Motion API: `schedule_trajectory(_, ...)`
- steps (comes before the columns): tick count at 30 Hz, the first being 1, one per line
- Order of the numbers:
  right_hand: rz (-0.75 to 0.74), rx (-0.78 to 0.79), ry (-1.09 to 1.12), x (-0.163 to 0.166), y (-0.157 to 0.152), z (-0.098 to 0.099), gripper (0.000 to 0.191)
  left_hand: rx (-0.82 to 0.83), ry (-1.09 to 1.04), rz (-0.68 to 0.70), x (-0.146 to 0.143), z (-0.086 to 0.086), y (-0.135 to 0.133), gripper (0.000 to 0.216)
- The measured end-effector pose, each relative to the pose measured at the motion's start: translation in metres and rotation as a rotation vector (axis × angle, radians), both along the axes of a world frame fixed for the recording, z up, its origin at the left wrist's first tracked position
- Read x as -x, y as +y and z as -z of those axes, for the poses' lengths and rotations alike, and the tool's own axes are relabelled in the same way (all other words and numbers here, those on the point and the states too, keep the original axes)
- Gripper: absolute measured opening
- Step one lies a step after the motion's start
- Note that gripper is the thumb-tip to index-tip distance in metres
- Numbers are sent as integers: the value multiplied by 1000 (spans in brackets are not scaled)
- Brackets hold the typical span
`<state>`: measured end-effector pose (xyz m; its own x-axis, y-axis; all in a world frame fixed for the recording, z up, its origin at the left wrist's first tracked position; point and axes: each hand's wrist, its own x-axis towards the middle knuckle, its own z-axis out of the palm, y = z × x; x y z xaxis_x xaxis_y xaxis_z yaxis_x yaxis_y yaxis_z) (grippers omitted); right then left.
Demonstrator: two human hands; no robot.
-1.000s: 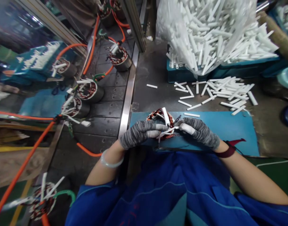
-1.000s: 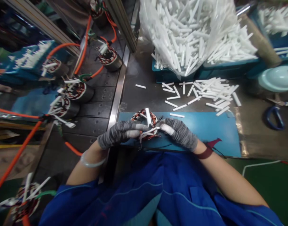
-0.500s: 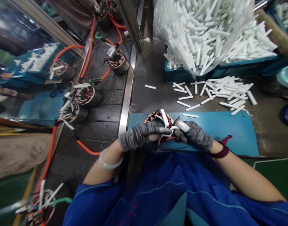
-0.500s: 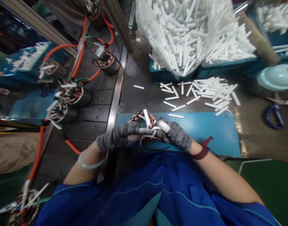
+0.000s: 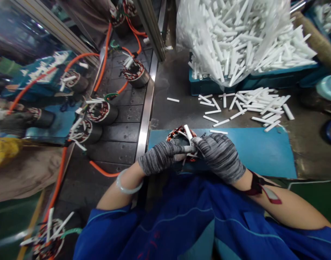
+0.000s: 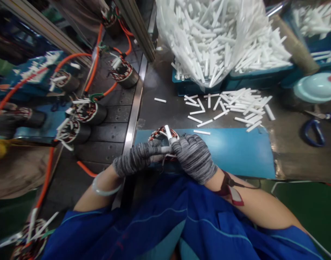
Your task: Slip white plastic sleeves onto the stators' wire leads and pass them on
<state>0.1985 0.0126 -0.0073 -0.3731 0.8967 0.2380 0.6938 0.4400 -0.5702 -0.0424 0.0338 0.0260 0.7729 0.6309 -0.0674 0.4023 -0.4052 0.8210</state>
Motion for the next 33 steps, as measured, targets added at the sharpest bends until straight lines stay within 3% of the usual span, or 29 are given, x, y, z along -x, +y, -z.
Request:
schedule_trajectory(2, 9, -12, 1, -5, -7, 9, 30, -111, 67, -28, 4, -3, -8, 39)
schedule_trajectory(7, 164, 86, 284, -34, -22, 23, 29, -411, 236, -192, 23, -8, -26, 53)
schedule_trajectory(10, 76, 123, 343, -44, -26, 24, 27, -552, 311, -191, 27, -2, -32, 52)
schedule_trajectory(13, 3, 58, 264, -42, -24, 27, 30, -721, 353, -162, 17, 7, -34, 42)
schedule_trajectory(16, 5, -41, 21, -29, -18, 39, 33, -809, 424, -161, 3, 13, -37, 36)
schedule_trajectory(19, 93, -38, -119, -18, -14, 58, 31, -852, 499, -207, -7, 18, -42, 39)
schedule_trajectory(22, 230, -34, -26, -23, -17, 68, 26, -856, 549, -285, -11, 21, -47, 42)
schedule_trajectory(26, 405, 117, 372, -43, -30, 53, 25, -825, 471, -302, -10, 23, -48, 39)
schedule_trajectory(29, 345, 334, 604, -50, -40, 35, 24, -820, 393, -313, -9, 24, -46, 38)
schedule_trajectory(33, 298, 445, 659, -44, -42, 26, 23, -821, 345, -323, -7, 26, -45, 37)
